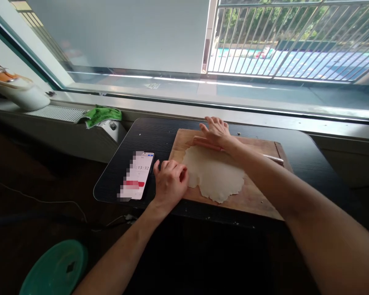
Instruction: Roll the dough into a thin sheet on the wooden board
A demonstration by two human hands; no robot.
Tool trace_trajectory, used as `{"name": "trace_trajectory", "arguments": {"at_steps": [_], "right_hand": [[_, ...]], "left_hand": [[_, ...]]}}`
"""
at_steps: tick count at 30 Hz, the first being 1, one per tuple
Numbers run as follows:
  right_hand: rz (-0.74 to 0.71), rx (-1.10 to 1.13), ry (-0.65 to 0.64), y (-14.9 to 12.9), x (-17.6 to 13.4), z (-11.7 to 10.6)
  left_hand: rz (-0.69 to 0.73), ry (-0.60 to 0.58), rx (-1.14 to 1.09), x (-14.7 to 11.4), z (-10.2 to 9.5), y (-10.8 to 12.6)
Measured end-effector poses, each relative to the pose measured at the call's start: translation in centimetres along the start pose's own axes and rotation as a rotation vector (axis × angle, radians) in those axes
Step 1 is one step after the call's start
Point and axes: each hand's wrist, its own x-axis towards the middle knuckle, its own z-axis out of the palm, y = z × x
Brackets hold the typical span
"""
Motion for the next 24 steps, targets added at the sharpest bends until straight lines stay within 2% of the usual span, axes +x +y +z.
{"name": "trace_trajectory", "arguments": {"at_steps": [2, 4, 7, 9, 11, 13, 14, 16, 19, 22, 24], "right_hand": [[-0.033, -0.001, -0.053, -0.2, -0.4, 0.0], [-0.140, -0.003, -0.079, -1.0, -2.1, 0.3], [-0.191, -0.018, -0.021, -1.5, -3.2, 0.5], [-0.127, -0.039, 0.014, -0.9, -1.8, 0.3], [0.023, -0.024, 0.015, 0.0, 0.1, -0.1], [0.092, 0.013, -0.002, 0.5, 0.7, -0.3], [0.060, 0.027, -0.019, 0.3, 0.3, -0.3], [-0.121, 0.031, -0.067, -0.3, -1.5, 0.2], [-0.299, -0.032, 0.006, -0.8, -3.1, 0.6], [-0.231, -0.074, 0.053, 0.4, -0.8, 0.2], [-0.061, -0.039, 0.034, 1.1, 0.8, -0.1]], "left_hand": [[0.013, -0.008, 0.025, 0.2, -0.2, -0.6], [0.033, 0.014, 0.041, 0.2, -0.1, -1.1], [0.062, 0.037, 0.046, 0.1, 0.2, -1.3], [0.064, 0.041, 0.052, 0.0, 0.3, -1.3], [0.064, 0.042, 0.054, 0.0, 0.3, -1.1], [0.066, 0.044, 0.048, -0.1, 0.3, -1.1], [0.067, 0.046, 0.044, -0.1, 0.3, -1.1], [0.067, 0.045, 0.044, -0.1, 0.3, -1.1], [0.070, 0.040, 0.046, -0.1, 0.3, -1.1], [0.067, 0.043, 0.045, -0.1, 0.3, -1.1], [0.062, 0.046, 0.045, -0.1, 0.3, -1.0]]}}
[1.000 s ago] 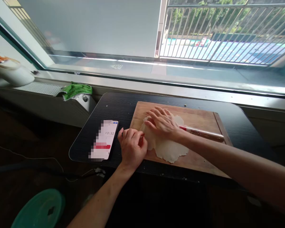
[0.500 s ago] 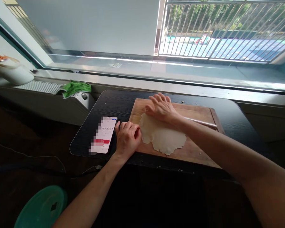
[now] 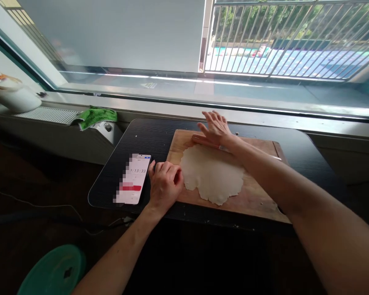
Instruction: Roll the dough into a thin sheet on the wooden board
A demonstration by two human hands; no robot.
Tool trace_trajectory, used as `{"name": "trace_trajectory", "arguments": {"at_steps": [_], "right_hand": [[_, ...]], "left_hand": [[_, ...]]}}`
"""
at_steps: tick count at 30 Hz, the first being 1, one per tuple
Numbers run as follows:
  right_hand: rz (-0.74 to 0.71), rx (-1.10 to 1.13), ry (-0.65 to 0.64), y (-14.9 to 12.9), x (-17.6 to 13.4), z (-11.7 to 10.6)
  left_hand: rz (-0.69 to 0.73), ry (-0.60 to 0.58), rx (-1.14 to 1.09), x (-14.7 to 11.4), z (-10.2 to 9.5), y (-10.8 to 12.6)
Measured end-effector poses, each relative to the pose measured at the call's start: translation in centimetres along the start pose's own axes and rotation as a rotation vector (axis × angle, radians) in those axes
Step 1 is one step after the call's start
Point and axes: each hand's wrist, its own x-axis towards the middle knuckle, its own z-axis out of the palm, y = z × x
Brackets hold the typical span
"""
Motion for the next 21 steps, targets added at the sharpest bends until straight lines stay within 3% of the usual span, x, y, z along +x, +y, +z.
{"name": "trace_trajectory", "arguments": {"at_steps": [2, 4, 7, 13, 18, 21], "right_hand": [[0.056, 0.047, -0.067, 0.0, 0.0, -0.1], [-0.043, 0.076, -0.127, -0.8, -1.3, 0.0], [-0.186, 0.067, -0.119, -1.6, -2.7, 0.2], [0.058, 0.041, -0.133, -0.5, -0.3, -0.4], [-0.156, 0.069, -0.113, -3.4, -4.4, -0.1], [-0.078, 0.035, -0.099, -2.6, -3.3, -0.3]], "left_hand": [[-0.002, -0.003, -0.004, 0.0, 0.0, 0.0], [0.001, -0.004, -0.006, -0.1, 0.0, 0.0], [0.010, -0.004, -0.003, -0.1, 0.0, 0.0], [0.010, -0.008, 0.007, -0.1, -0.1, 0.0], [0.024, -0.011, 0.024, -0.1, 0.0, -0.1], [0.030, 0.001, 0.029, -0.1, 0.0, -0.1]]}}
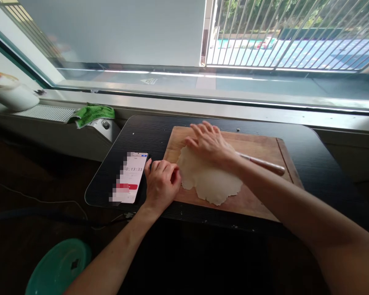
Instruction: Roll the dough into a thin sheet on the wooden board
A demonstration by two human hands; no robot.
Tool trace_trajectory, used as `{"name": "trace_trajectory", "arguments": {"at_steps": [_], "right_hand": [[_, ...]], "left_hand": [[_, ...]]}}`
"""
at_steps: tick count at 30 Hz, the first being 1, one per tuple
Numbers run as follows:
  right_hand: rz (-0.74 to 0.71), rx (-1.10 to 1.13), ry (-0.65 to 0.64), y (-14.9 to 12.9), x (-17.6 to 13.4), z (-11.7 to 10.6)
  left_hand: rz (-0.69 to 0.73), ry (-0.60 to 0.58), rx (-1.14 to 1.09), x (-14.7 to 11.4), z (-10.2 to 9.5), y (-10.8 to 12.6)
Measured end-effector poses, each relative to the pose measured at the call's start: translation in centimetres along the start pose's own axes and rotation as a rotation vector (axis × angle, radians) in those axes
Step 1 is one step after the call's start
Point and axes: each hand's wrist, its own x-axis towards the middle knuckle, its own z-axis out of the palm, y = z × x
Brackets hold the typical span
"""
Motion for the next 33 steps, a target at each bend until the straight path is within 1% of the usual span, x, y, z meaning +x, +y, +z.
{"name": "trace_trajectory", "arguments": {"at_steps": [2, 4, 6, 9, 10, 11, 13, 15, 16, 18, 19, 21, 23, 25, 27, 29, 31, 33], "right_hand": [[0.119, -0.015, -0.013, 1.4, 1.8, -0.5], [0.157, 0.003, -0.054, 1.9, 2.5, -0.8], [0.106, 0.036, -0.054, 1.0, 1.7, -0.4], [-0.040, 0.046, 0.023, -1.1, -0.4, 0.7], [-0.064, 0.035, 0.044, -1.2, -0.6, 1.0], [-0.047, 0.023, 0.060, -0.9, -0.2, 1.1], [0.041, 0.001, 0.054, 1.0, 1.7, 0.7], [0.183, -0.007, 0.066, 3.6, 4.0, -0.3], [0.216, -0.021, 0.082, 4.7, 4.7, -0.9], [0.267, -0.038, 0.095, 6.2, 4.8, -2.3], [0.272, -0.045, 0.084, 6.5, 4.1, -3.0], [0.272, -0.052, 0.014, 6.4, 1.7, -3.9], [0.281, -0.070, -0.079, 6.1, -1.1, -4.4], [0.301, -0.098, -0.136, 6.0, -3.6, -4.6], [0.330, -0.089, -0.147, 6.3, -5.5, -4.9], [0.329, -0.012, -0.148, 6.7, -7.1, -5.3], [0.335, 0.078, -0.172, 7.1, -8.7, -5.7], [0.371, 0.108, -0.210, 7.1, -10.2, -5.8]], "left_hand": [[0.002, 0.010, 0.000, 0.0, 0.0, 0.1], [0.006, 0.009, 0.001, 0.0, -0.1, 0.1], [0.005, 0.003, 0.005, 0.0, -0.1, 0.1], [0.002, -0.005, 0.015, 0.0, 0.1, 0.0], [0.000, -0.005, 0.014, 0.0, 0.1, 0.0], [-0.002, -0.005, 0.012, 0.0, 0.1, 0.0], [-0.010, -0.005, 0.006, 0.0, 0.2, 0.0], [-0.026, -0.011, 0.003, -0.1, 0.1, 0.0], [-0.039, -0.016, 0.001, 0.0, 0.0, 0.0], [-0.086, -0.026, -0.005, 0.5, -0.1, 0.0], [-0.117, -0.033, -0.006, 0.9, -0.1, 0.1], [-0.180, -0.071, -0.002, 2.3, 0.0, 0.4], [-0.226, -0.153, 0.011, 4.3, 0.3, 1.0], [-0.269, -0.262, 0.040, 6.5, 0.6, 1.7], [-0.315, -0.375, 0.074, 8.6, 0.7, 2.5], [-0.356, -0.482, 0.095, 10.3, 0.7, 3.1], [-0.381, -0.578, 0.097, 11.5, 0.7, 3.4], [-0.390, -0.634, 0.088, 12.3, 0.7, 3.4]]}}
